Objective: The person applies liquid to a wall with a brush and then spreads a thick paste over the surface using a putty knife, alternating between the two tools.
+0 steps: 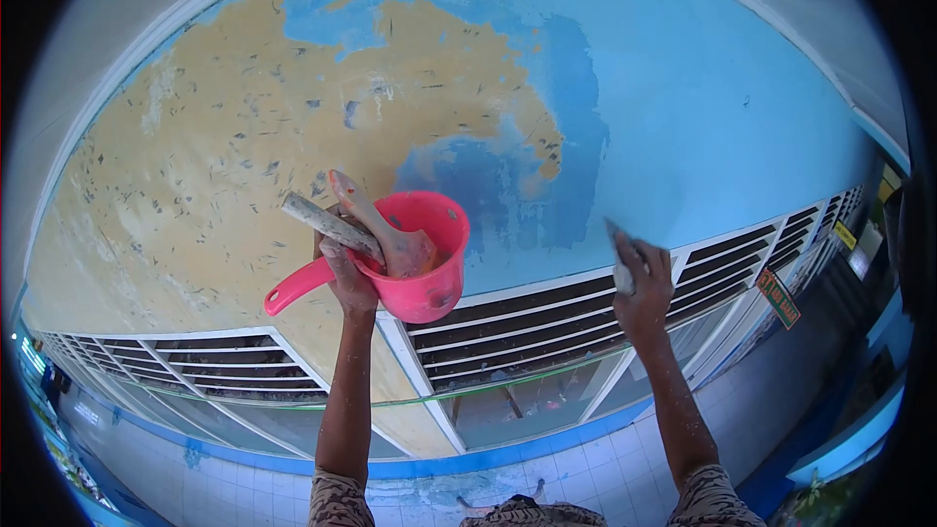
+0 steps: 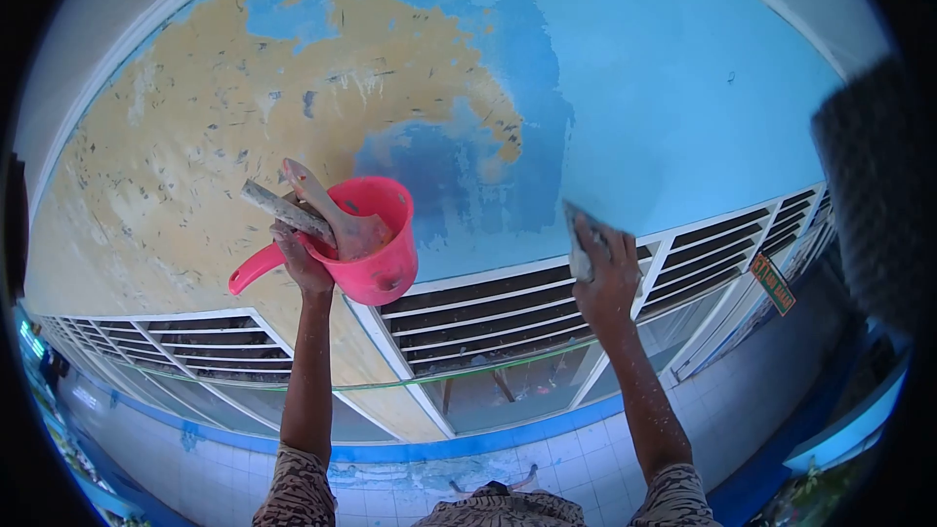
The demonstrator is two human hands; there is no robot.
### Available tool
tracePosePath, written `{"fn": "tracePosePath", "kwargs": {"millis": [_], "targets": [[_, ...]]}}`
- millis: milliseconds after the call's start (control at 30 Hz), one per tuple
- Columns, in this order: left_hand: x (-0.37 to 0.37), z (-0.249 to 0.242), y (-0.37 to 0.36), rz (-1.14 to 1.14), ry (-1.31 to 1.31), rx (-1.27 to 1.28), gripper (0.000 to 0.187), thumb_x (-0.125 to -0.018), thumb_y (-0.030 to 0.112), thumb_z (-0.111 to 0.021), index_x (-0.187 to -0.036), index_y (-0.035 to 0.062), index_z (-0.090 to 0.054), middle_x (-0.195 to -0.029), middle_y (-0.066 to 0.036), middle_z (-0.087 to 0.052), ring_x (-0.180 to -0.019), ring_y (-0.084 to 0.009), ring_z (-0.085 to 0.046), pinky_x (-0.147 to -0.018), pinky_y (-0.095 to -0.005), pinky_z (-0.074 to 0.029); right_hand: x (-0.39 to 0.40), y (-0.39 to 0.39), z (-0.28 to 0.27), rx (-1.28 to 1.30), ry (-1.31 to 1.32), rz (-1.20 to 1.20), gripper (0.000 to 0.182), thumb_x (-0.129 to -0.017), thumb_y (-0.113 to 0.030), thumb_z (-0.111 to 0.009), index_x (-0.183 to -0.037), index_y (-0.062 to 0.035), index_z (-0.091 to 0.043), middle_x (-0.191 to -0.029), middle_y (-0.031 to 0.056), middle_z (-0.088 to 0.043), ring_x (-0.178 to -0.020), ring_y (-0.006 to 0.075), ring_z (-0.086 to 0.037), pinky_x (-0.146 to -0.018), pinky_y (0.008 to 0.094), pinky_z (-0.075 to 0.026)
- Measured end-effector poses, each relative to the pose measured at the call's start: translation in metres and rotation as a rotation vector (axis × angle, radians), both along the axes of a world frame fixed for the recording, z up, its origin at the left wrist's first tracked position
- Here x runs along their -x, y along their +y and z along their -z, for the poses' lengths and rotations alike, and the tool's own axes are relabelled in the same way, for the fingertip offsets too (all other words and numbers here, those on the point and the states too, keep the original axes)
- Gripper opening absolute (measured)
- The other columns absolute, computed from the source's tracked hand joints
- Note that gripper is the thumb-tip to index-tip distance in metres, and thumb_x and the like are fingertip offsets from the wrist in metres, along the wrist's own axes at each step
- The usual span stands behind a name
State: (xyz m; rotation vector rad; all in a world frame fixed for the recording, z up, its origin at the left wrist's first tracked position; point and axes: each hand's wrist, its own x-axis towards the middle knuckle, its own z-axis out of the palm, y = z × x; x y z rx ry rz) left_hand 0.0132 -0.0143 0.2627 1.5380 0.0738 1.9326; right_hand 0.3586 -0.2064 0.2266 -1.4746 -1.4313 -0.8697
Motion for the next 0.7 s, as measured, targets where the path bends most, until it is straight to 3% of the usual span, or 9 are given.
{"fn": "tracePosePath", "kwargs": {"millis": [33, 100, 233, 333, 400, 533, 600, 633, 700], "targets": [[-0.002, -0.001, 0.006, 0.009, 0.045, -0.011, 0.077, -0.102, 0.067, -0.034, -0.138, -0.0005, -0.042, -0.119, -0.012, -0.057, -0.107, -0.0218, -0.056, -0.095, -0.0361, -0.045, -0.003, 0.003, -0.020, -0.001, -0.008, 0.009, 0.084, -0.059, 0.012, -0.069, -0.138, -0.0131, -0.061, -0.114, 0.0120, -0.064, -0.106, 0.0383, -0.058, -0.090, 0.0471, -0.052], [-0.015, -0.014, 0.014, 0.017, 0.030, -0.035, 0.079, -0.101, 0.068, -0.035, -0.137, -0.0006, -0.042, -0.119, -0.012, -0.057, -0.107, -0.0220, -0.056, -0.095, -0.0362, -0.045, -0.005, 0.013, -0.053, -0.075, -0.104, -0.012, 0.089, -0.060, 0.015, -0.068, -0.143, -0.0136, -0.057, -0.131, 0.0103, -0.063, -0.120, 0.0356, -0.057, -0.100, 0.0477, -0.049], [-0.031, -0.046, 0.029, 0.009, -0.007, -0.077, 0.077, -0.102, 0.067, -0.032, -0.135, -0.0017, -0.044, -0.120, -0.011, -0.057, -0.107, -0.0217, -0.056, -0.095, -0.0364, -0.045, -0.007, 0.053, -0.081, -0.075, -0.250, 0.070, 0.090, -0.062, 0.013, -0.072, -0.146, -0.0153, -0.054, -0.143, 0.0065, -0.058, -0.133, 0.0280, -0.052, -0.109, 0.0490, -0.044], [-0.031, -0.063, 0.037, 0.027, -0.013, -0.056, 0.074, -0.104, 0.064, -0.030, -0.130, -0.0026, -0.049, -0.115, -0.011, -0.059, -0.104, -0.0217, -0.057, -0.094, -0.0365, -0.046, -0.007, 0.088, -0.084, -0.117, -0.321, 0.058, 0.091, -0.063, 0.012, -0.074, -0.147, -0.0152, -0.052, -0.145, 0.0051, -0.057, -0.135, 0.0284, -0.051, -0.112, 0.0500, -0.042], [-0.031, -0.069, 0.041, 0.127, -0.142, 0.022, 0.063, -0.105, 0.058, -0.035, -0.114, -0.0009, -0.055, -0.083, -0.007, -0.060, -0.073, -0.0143, -0.057, -0.067, -0.0274, -0.045, -0.006, 0.103, -0.080, -0.106, -0.338, 0.091, 0.092, -0.062, 0.007, -0.079, -0.147, -0.0151, -0.051, -0.146, 0.0049, -0.056, -0.135, 0.0291, -0.050, -0.114, 0.0522, -0.039], [-0.027, -0.072, 0.049, 0.135, -0.139, -0.031, 0.069, -0.102, 0.066, -0.033, -0.104, 0.0009, -0.054, -0.078, -0.005, -0.057, -0.068, -0.0154, -0.053, -0.064, -0.0276, -0.042, -0.003, 0.124, -0.070, -0.147, -0.301, 0.163, 0.097, -0.056, 0.001, -0.086, -0.147, -0.0158, -0.052, -0.146, 0.0038, -0.056, -0.140, 0.0293, -0.045, -0.115, 0.0561, -0.035], [-0.018, -0.074, 0.054, 0.202, -0.107, -0.043, 0.066, -0.099, 0.066, -0.040, -0.100, 0.0010, -0.055, -0.076, -0.005, -0.056, -0.067, -0.0157, -0.052, -0.063, -0.0273, -0.041, 0.000, 0.124, -0.067, -0.173, -0.315, 0.152, 0.097, -0.058, 0.001, -0.085, -0.148, -0.0163, -0.052, -0.144, 0.0018, -0.058, -0.124, 0.0312, -0.054, -0.104, 0.0513, -0.043], [-0.015, -0.077, 0.058, 0.234, -0.087, -0.095, 0.063, -0.098, 0.063, -0.043, -0.097, 0.0013, -0.055, -0.075, -0.005, -0.056, -0.067, -0.0157, -0.052, -0.062, -0.0272, -0.040, 0.001, 0.123, -0.065, -0.175, -0.314, 0.158, 0.097, -0.058, 0.001, -0.085, -0.148, -0.0163, -0.052, -0.144, 0.0018, -0.058, -0.124, 0.0312, -0.054, -0.104, 0.0513, -0.043], [-0.014, -0.078, 0.061, 0.269, -0.064, -0.149, 0.053, -0.094, 0.055, -0.051, -0.089, 0.0021, -0.056, -0.075, -0.007, -0.055, -0.066, -0.0175, -0.052, -0.061, -0.0289, -0.040, 0.003, 0.120, -0.064, -0.161, -0.334, 0.242, 0.093, -0.060, 0.000, -0.084, -0.147, -0.0167, -0.055, -0.143, 0.0011, -0.059, -0.097, 0.0282, -0.055, -0.086, 0.0446, -0.044]]}}
